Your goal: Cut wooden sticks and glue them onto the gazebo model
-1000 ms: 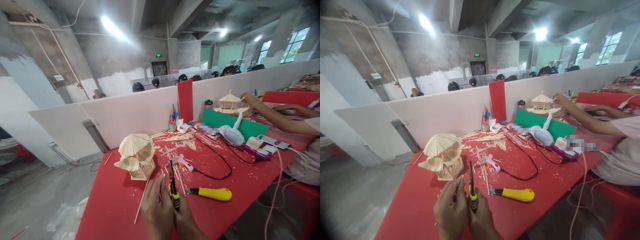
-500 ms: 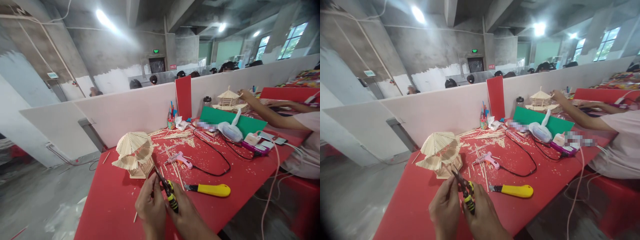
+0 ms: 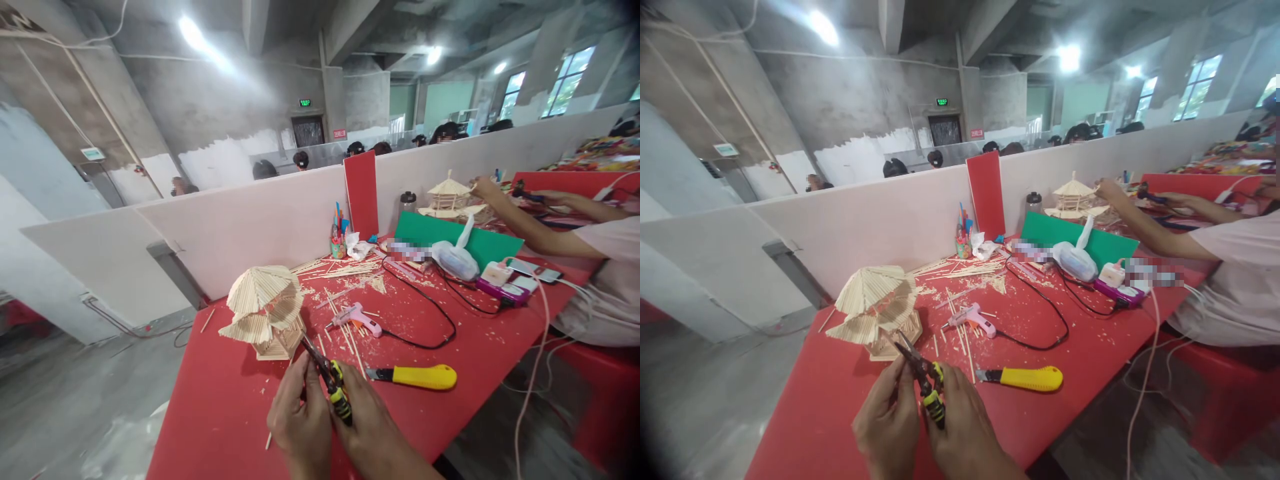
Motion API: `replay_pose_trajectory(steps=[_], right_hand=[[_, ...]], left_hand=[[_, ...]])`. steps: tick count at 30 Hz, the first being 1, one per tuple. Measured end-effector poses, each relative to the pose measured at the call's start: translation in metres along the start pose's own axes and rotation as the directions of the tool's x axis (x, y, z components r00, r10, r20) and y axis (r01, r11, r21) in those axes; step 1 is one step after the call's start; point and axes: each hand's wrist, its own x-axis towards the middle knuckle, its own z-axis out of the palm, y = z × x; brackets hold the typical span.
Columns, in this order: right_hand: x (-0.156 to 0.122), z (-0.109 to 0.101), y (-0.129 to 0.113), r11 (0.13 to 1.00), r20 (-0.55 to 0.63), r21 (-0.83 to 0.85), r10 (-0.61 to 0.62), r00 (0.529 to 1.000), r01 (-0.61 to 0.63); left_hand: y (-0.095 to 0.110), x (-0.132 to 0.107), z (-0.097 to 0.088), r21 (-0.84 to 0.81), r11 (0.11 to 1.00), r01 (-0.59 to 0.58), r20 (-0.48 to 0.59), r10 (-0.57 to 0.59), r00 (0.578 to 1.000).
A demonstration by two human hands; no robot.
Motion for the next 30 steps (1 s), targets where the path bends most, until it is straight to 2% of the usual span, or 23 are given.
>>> replay_pose_trajectory(steps=[3,7,10,13,17,20,24,28,30], right_hand=[[0.001,-0.003,-0.004,1.000,0.020,-0.015,-0.001,1.000,0.002],[0.001,-0.006,-0.009,0.999,0.076,0.002,0.052,0.996,-0.053],[0.002,-0.006,-0.013,0.990,0.130,0.070,0.116,0.985,-0.126],[0.003,-0.006,-0.013,0.984,0.115,0.164,0.043,0.992,-0.062],[0.002,0.000,-0.008,0.993,0.015,0.115,-0.009,1.000,0.007],[0.000,0.004,-0.005,0.995,-0.011,0.100,-0.001,1.000,0.002],[-0.001,0.008,-0.001,0.991,0.021,0.131,0.020,1.000,-0.023],[-0.001,0.010,0.004,0.988,0.031,0.148,0.033,0.999,-0.038],[-0.001,0.011,0.006,0.984,0.009,0.175,0.040,0.999,-0.041]], left_hand=[[-0.001,0.001,-0.001,0.019,0.996,-0.082,-0.013,0.083,0.996],[0.002,0.007,-0.006,0.026,0.987,-0.161,0.048,0.160,0.986],[0.005,0.008,-0.009,0.043,0.991,-0.126,0.065,0.123,0.990],[0.004,0.006,-0.009,0.074,0.996,-0.042,0.061,0.038,0.997],[0.001,0.003,-0.007,0.041,0.999,0.016,0.004,-0.016,1.000],[0.001,0.003,-0.008,0.043,0.999,0.021,0.027,-0.022,0.999],[0.003,0.006,-0.009,0.033,0.999,-0.006,0.041,0.005,0.999],[0.003,0.011,-0.009,-0.009,0.999,-0.050,0.128,0.051,0.991],[0.003,0.014,-0.008,-0.046,0.998,-0.040,0.134,0.046,0.990]])
